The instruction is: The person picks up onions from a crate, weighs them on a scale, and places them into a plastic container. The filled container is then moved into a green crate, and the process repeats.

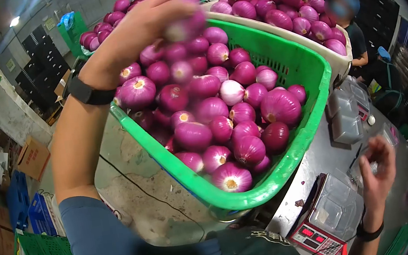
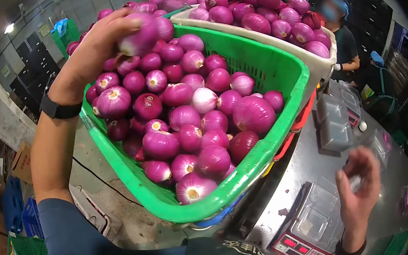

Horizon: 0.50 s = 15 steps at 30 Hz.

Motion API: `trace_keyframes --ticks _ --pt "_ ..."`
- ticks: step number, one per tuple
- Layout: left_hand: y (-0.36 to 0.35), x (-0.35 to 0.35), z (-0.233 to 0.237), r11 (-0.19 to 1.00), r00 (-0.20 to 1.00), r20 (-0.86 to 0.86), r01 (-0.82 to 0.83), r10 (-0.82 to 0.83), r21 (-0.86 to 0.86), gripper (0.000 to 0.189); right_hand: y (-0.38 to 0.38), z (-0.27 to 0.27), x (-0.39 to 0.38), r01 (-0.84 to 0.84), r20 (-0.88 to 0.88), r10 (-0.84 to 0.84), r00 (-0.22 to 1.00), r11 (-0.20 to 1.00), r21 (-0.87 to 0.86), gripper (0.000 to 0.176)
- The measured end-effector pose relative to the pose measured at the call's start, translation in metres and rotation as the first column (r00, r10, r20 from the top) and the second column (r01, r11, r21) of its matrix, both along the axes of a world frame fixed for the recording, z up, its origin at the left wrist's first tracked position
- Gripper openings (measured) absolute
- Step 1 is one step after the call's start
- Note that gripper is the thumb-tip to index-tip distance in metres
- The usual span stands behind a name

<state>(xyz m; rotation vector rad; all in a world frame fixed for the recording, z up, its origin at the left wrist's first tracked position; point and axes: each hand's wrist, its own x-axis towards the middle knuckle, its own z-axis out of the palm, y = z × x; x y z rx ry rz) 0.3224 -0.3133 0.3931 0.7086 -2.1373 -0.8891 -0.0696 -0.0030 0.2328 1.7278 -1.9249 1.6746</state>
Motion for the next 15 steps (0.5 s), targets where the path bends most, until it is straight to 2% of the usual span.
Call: trace_keyframes --ticks 1,2,3,4,6,7,9,10,12,13,14,15 --pt "0.019 -0.021 0.006 1.000 1.000 0.015 0.010 -0.009 -0.016 0.047 -0.018 0.016 0.012 -0.070 0.003 0.070 0.998 0.993 -0.092 0.074" --pt "0.037 -0.040 0.009 0.999 0.999 0.030 0.019 -0.018 -0.032 0.051 -0.038 0.034 0.029 -0.128 -0.093 0.113 0.989 0.977 -0.169 0.084" --pt "0.055 -0.055 0.015 0.995 0.991 0.090 0.103 -0.101 -0.014 0.058 -0.056 0.051 0.050 -0.190 -0.192 0.146 0.971 0.952 -0.240 0.094" --pt "0.071 -0.070 0.016 0.983 0.971 0.151 0.185 -0.184 0.008 0.066 -0.071 0.064 0.070 -0.229 -0.214 0.176 0.961 0.940 -0.254 0.109" --pt "0.099 -0.100 0.002 0.982 0.961 0.200 0.183 -0.189 0.050 0.092 -0.092 0.076 0.103 -0.390 -0.274 0.319 0.907 0.882 -0.266 0.114" --pt "0.102 -0.103 0.001 0.964 0.945 0.188 0.257 -0.266 0.075 0.098 -0.098 0.075 0.109 -0.400 -0.307 0.315 0.898 0.876 -0.271 0.110" --pt "0.105 -0.121 -0.031 0.884 0.886 0.046 0.463 -0.461 -0.068 0.104 -0.096 0.077 0.106 -0.371 -0.619 0.151 0.771 0.896 -0.244 0.086" --pt "0.095 -0.105 -0.014 0.902 0.898 0.185 0.420 -0.398 -0.100 0.092 -0.092 0.067 0.104 -0.361 -0.554 0.141 0.821 0.880 -0.310 0.073" --pt "0.062 -0.074 0.014 0.929 0.888 0.405 0.317 -0.219 -0.191 0.065 -0.073 0.043 0.076 -0.327 -0.283 0.251 0.926 0.907 -0.266 0.076" --pt "0.028 -0.053 0.016 0.926 0.948 0.317 0.096 0.027 -0.365 0.050 -0.059 0.028 0.058 -0.249 -0.111 0.227 0.968 0.934 -0.256 0.076" --pt "-0.031 -0.028 0.011 0.688 0.939 0.170 -0.088 0.298 -0.721 0.051 -0.048 0.019 0.045 -0.155 0.018 0.165 0.986 0.955 -0.252 0.075" --pt "-0.071 0.002 0.010 0.613 0.875 0.096 -0.250 0.474 -0.749 0.049 -0.035 0.009 0.030 -0.074 0.219 0.124 0.968 0.971 -0.226 0.076"
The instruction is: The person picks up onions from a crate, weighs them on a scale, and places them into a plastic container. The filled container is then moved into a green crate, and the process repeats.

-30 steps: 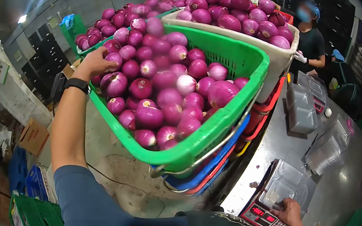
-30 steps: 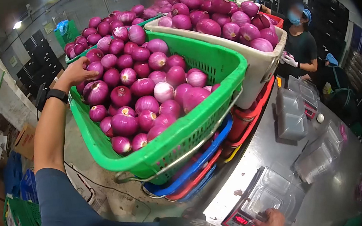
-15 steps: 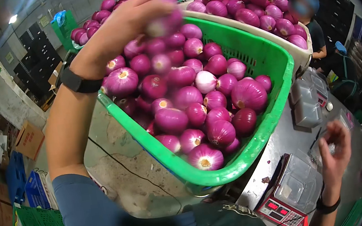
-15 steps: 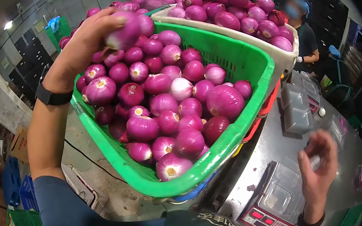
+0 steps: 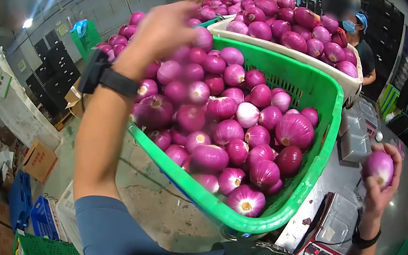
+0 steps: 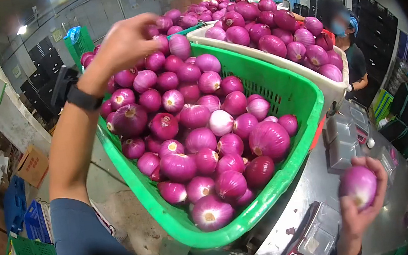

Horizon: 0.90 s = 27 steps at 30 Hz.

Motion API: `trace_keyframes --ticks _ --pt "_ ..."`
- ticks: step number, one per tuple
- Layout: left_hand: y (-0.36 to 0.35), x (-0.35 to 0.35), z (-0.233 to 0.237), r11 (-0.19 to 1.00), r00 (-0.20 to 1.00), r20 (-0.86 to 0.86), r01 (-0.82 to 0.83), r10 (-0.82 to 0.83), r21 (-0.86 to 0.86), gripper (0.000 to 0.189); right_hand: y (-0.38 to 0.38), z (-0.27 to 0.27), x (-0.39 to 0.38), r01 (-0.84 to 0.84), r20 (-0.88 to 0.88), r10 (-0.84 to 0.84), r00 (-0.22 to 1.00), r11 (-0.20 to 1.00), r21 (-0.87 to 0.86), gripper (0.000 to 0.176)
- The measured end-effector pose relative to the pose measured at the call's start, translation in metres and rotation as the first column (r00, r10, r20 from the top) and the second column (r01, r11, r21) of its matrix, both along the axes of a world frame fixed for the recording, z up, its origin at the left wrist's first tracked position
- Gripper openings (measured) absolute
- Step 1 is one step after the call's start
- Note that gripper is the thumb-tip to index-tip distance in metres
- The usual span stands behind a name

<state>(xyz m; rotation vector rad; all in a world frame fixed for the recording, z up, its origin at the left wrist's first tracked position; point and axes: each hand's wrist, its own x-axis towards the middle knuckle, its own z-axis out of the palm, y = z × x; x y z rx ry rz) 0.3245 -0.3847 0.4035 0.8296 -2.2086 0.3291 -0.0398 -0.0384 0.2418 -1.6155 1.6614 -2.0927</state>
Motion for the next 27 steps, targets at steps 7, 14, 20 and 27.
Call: trace_keyframes --ticks 7,14,20,27 --pt "-0.085 0.097 -0.071 0.773 0.824 0.320 -0.557 0.468 0.303 0.079 0.098 -0.100 -0.097 0.073 0.494 -0.076 0.866 0.997 0.026 0.060" --pt "-0.109 0.112 -0.086 0.880 0.881 0.239 -0.449 0.408 0.154 0.091 0.128 -0.141 -0.089 0.218 0.833 -0.209 0.513 0.970 0.109 0.050" --pt "-0.046 0.102 -0.047 0.905 0.820 -0.572 0.234 0.013 0.356 0.085 0.140 -0.156 -0.089 0.154 0.934 -0.096 0.345 0.987 0.045 0.047" --pt "0.166 0.090 -0.056 0.911 0.780 -0.562 0.399 -0.276 0.105 0.090 0.172 -0.176 -0.098 0.052 0.897 -0.024 0.442 0.999 0.001 0.062"
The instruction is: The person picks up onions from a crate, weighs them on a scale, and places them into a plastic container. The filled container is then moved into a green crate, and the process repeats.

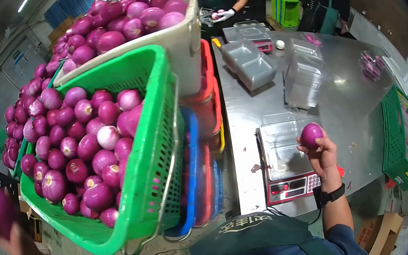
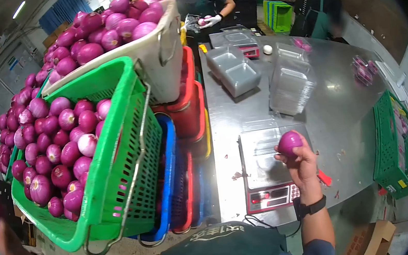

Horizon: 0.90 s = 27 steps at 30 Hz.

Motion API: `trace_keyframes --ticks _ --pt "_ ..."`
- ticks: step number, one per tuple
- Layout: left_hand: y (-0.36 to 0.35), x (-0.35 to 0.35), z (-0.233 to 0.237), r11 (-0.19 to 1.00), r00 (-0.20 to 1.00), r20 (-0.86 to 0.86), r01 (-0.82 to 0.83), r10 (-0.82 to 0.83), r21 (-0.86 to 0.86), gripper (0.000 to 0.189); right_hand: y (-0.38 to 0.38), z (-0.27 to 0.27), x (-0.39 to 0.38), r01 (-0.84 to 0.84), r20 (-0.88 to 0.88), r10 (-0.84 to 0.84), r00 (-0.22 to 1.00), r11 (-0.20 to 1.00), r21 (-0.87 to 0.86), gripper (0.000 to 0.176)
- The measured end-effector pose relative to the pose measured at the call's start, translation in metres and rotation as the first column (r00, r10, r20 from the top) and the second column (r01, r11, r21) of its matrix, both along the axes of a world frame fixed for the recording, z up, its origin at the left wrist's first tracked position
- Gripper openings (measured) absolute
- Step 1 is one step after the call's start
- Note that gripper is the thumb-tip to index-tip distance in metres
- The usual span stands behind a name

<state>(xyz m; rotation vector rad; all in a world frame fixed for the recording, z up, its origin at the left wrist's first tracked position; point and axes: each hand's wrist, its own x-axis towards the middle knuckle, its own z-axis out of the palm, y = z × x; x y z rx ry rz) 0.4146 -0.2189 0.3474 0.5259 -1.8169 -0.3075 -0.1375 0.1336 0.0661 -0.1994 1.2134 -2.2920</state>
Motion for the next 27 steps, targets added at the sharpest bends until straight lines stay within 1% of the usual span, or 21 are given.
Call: trace_keyframes --ticks 1,3,4,5,6,8,10,11,12,13,14,16,18,20,22,23,25,26,27 --pt "0.026 0.003 -0.008 0.998 0.999 0.031 -0.013 0.015 -0.054 0.094 0.006 -0.003 -0.007 -0.053 -0.023 0.053 0.998 0.999 -0.004 0.063" --pt "0.080 0.003 -0.023 0.989 0.979 0.204 0.030 -0.001 -0.142 0.099 0.011 -0.006 -0.015 -0.078 -0.018 0.078 0.997 0.997 0.006 0.064" --pt "0.107 -0.018 -0.033 0.992 0.985 0.160 0.075 -0.058 -0.105 0.088 0.012 -0.007 -0.019 -0.092 -0.016 0.092 0.996 0.996 0.010 0.064" --pt "0.134 -0.054 -0.046 0.987 0.987 0.051 0.155 -0.153 -0.046 0.078 0.015 -0.004 -0.022 -0.119 -0.023 0.119 0.993 0.993 0.019 0.063" --pt "0.168 -0.107 -0.055 0.959 0.946 -0.168 0.282 -0.276 0.012 0.067 0.019 -0.004 -0.028 -0.143 -0.039 0.145 0.989 0.988 0.052 0.062" --pt "0.213 -0.169 -0.076 0.879 0.839 -0.358 0.468 -0.410 0.091 0.048 0.027 -0.006 -0.040 -0.190 -0.070 0.199 0.978 0.975 0.117 0.060" --pt "0.215 -0.176 -0.122 0.752 0.792 -0.235 0.609 -0.563 0.252 0.089 0.033 -0.002 -0.047 -0.199 -0.114 0.226 0.967 0.957 0.212 0.060" --pt "0.216 -0.179 -0.145 0.684 0.759 -0.175 0.644 -0.627 0.342 0.110 0.038 -0.002 -0.050 -0.187 -0.127 0.224 0.966 0.951 0.248 0.060" --pt "0.223 -0.212 -0.154 0.704 0.794 -0.106 0.585 -0.599 0.404 0.107 0.043 -0.004 -0.055 -0.173 -0.139 0.219 0.966 0.944 0.283 0.061" --pt "0.221 -0.232 -0.171 0.650 0.769 -0.055 0.574 -0.637 0.498 0.106 0.048 -0.012 -0.062 -0.150 -0.163 0.205 0.965 0.942 0.301 0.066" --pt "0.219 -0.253 -0.190 0.587 0.735 -0.011 0.550 -0.678 0.594 0.105 0.053 -0.016 -0.067 -0.112 -0.257 0.217 0.942 0.923 0.368 0.068" --pt "0.225 -0.309 -0.219 0.494 0.736 -0.050 0.501 -0.675 0.710 0.094 0.064 -0.023 -0.074 -0.024 -0.405 0.264 0.875 0.861 0.509 0.073" --pt "0.226 -0.358 -0.247 0.560 0.699 0.137 0.423 -0.702 0.712 0.099 0.073 -0.021 -0.075 0.088 -0.484 0.306 0.820 0.768 0.635 0.074" --pt "0.235 -0.403 -0.273 0.608 0.705 0.183 0.416 -0.686 0.676 0.092 0.084 -0.033 -0.081 0.217 -0.616 0.356 0.703 0.717 0.662 0.076" --pt "0.243 -0.439 -0.295 0.753 0.725 0.310 0.423 -0.615 0.504 0.085 0.090 -0.032 -0.083 0.218 -0.639 0.352 0.684 0.738 0.639 0.074" --pt "0.249 -0.455 -0.296 0.788 0.732 0.349 0.411 -0.585 0.459 0.078 0.091 -0.028 -0.082 0.218 -0.631 0.386 0.673 0.712 0.668 0.072" --pt "0.248 -0.473 -0.307 0.841 0.717 0.446 0.409 -0.536 0.353 0.075 0.090 -0.019 -0.081 0.218 -0.613 0.452 0.647 0.661 0.718 0.070" --pt "0.247 -0.480 -0.315 0.863 0.709 0.492 0.410 -0.506 0.296 0.074 0.087 -0.020 -0.080 0.285 -0.680 0.472 0.561 0.662 0.694 0.068" --pt "0.247 -0.482 -0.323 0.885 0.735 0.494 0.392 -0.465 0.251 0.070 0.083 -0.023 -0.079 0.347 -0.736 0.490 0.467 0.664 0.662 0.067"
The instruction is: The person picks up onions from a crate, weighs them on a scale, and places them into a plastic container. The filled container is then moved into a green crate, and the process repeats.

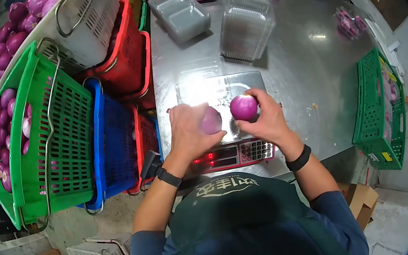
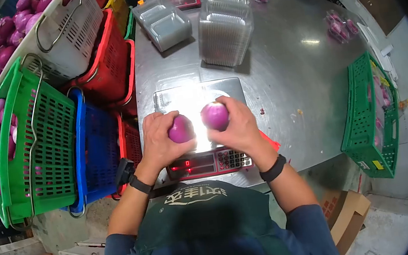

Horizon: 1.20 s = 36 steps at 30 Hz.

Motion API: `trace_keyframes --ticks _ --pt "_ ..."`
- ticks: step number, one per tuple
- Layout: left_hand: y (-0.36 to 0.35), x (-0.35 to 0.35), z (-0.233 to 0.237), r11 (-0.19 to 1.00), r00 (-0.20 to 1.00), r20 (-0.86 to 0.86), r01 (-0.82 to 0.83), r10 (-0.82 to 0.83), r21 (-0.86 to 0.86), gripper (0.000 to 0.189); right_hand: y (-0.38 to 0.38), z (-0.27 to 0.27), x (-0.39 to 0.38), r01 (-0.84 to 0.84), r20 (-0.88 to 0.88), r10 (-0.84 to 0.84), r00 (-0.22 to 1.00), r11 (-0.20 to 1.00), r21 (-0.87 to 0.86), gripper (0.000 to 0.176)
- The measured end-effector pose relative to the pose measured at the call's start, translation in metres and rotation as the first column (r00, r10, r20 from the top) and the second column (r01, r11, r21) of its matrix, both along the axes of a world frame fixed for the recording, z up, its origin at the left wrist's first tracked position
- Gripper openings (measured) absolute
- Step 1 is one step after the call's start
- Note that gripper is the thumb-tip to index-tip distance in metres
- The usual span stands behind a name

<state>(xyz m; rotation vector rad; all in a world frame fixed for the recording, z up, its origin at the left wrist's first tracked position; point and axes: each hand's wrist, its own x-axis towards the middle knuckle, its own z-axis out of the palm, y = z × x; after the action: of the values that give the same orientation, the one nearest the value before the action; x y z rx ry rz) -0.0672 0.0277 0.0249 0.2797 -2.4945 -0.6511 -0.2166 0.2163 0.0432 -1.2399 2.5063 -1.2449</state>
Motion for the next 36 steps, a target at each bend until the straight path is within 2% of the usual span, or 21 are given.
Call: trace_keyframes --ticks 2,4,7,8,11,12,14,16,17,19,21,23,26,27,28,30,31,32,33,35,36 --pt "-0.001 0.006 -0.010 0.997 0.999 0.017 -0.033 0.035 -0.076 0.069 -0.011 -0.012 -0.002 -0.091 -0.204 0.084 0.975 0.996 -0.026 0.066" --pt "-0.004 0.016 -0.016 0.993 0.993 0.101 -0.050 0.061 -0.108 0.067 -0.024 -0.013 0.005 -0.116 -0.220 0.120 0.968 0.993 0.033 0.064" --pt "-0.005 0.022 -0.018 0.994 0.990 0.107 -0.086 0.093 -0.072 0.067 -0.041 -0.022 0.015 -0.130 -0.280 0.171 0.945 0.979 0.160 0.054" --pt "-0.007 0.022 -0.027 0.995 0.995 0.057 -0.079 0.082 -0.056 0.067 -0.044 -0.026 0.018 -0.128 -0.303 0.188 0.934 0.970 0.207 0.050" --pt "-0.011 0.025 -0.030 0.996 0.995 0.049 -0.089 0.089 -0.010 0.067 -0.045 -0.034 0.022 -0.080 -0.338 0.146 0.930 0.976 0.204 0.053" --pt "-0.012 0.029 -0.030 0.996 0.993 0.078 -0.090 0.089 0.006 0.067 -0.043 -0.035 0.022 -0.090 -0.317 0.128 0.940 0.987 0.133 0.053" --pt "-0.016 0.038 -0.028 0.976 0.991 0.039 -0.136 0.131 0.170 0.064 -0.036 -0.033 0.016 -0.100 -0.265 0.095 0.960 0.995 -0.008 0.054" --pt "-0.025 0.050 -0.033 0.938 0.980 0.009 -0.195 0.201 0.288 0.067 -0.026 -0.032 0.006 -0.048 -0.167 0.038 0.985 0.997 -0.056 0.052" --pt "-0.028 0.055 -0.035 0.869 0.966 -0.045 -0.209 0.256 0.449 0.061 -0.020 -0.032 0.001 -0.021 -0.115 0.012 0.993 0.997 -0.075 0.051" --pt "-0.040 0.068 -0.049 0.626 0.936 0.037 -0.263 0.350 0.734 0.054 -0.010 -0.035 -0.008 0.066 -0.021 -0.068 0.998 0.996 -0.053 0.047" --pt "-0.040 0.080 -0.043 0.374 0.912 0.069 -0.233 0.404 0.898 0.045 -0.009 -0.034 -0.013 0.145 0.082 -0.143 0.986 0.989 -0.022 0.045" --pt "-0.042 0.088 -0.043 0.325 0.901 0.059 -0.216 0.430 0.921 0.038 -0.014 -0.029 -0.019 0.211 0.189 -0.209 0.960 0.978 0.011 0.045" --pt "-0.041 0.101 -0.051 0.224 0.892 0.090 -0.207 0.443 0.953 0.036 -0.029 -0.038 -0.034 0.208 0.302 -0.193 0.933 0.978 -0.016 0.049" --pt "-0.037 0.102 -0.050 0.186 0.905 0.098 -0.189 0.414 0.964 0.034 -0.037 -0.039 -0.040 0.202 0.330 -0.181 0.926 0.979 -0.032 0.050" --pt "-0.036 0.106 -0.058 0.130 0.922 0.120 -0.179 0.369 0.975 0.033 -0.046 -0.042 -0.045 0.193 0.445 -0.147 0.883 0.979 -0.060 0.058" --pt "-0.030 0.108 -0.062 0.003 0.952 0.148 -0.155 0.268 0.988 0.030 -0.068 -0.052 -0.057 0.206 0.558 -0.147 0.817 0.978 -0.043 0.065" --pt "-0.023 0.106 -0.056 0.032 0.961 0.160 -0.171 0.225 0.985 0.030 -0.077 -0.049 -0.060 0.213 0.605 -0.145 0.783 0.976 -0.042 0.069" --pt "-0.021 0.108 -0.053 -0.025 0.976 0.177 -0.175 0.127 0.984 0.031 -0.084 -0.043 -0.061 0.198 0.693 -0.166 0.701 0.980 0.034 0.080" --pt "-0.020 0.108 -0.049 -0.073 0.983 0.183 -0.180 0.026 0.981 0.033 -0.092 -0.052 -0.069 0.214 0.737 -0.176 0.653 0.976 0.044 0.081" --pt "-0.013 0.105 -0.037 -0.179 0.986 0.166 -0.162 0.007 0.970 0.035 -0.102 -0.053 -0.076 0.223 0.767 -0.185 0.614 0.973 0.057 0.079" --pt "-0.013 0.106 -0.038 -0.208 0.993 0.119 -0.114 0.012 0.972 0.036 -0.103 -0.050 -0.078 0.207 0.754 -0.122 0.645 0.978 -0.019 0.077"
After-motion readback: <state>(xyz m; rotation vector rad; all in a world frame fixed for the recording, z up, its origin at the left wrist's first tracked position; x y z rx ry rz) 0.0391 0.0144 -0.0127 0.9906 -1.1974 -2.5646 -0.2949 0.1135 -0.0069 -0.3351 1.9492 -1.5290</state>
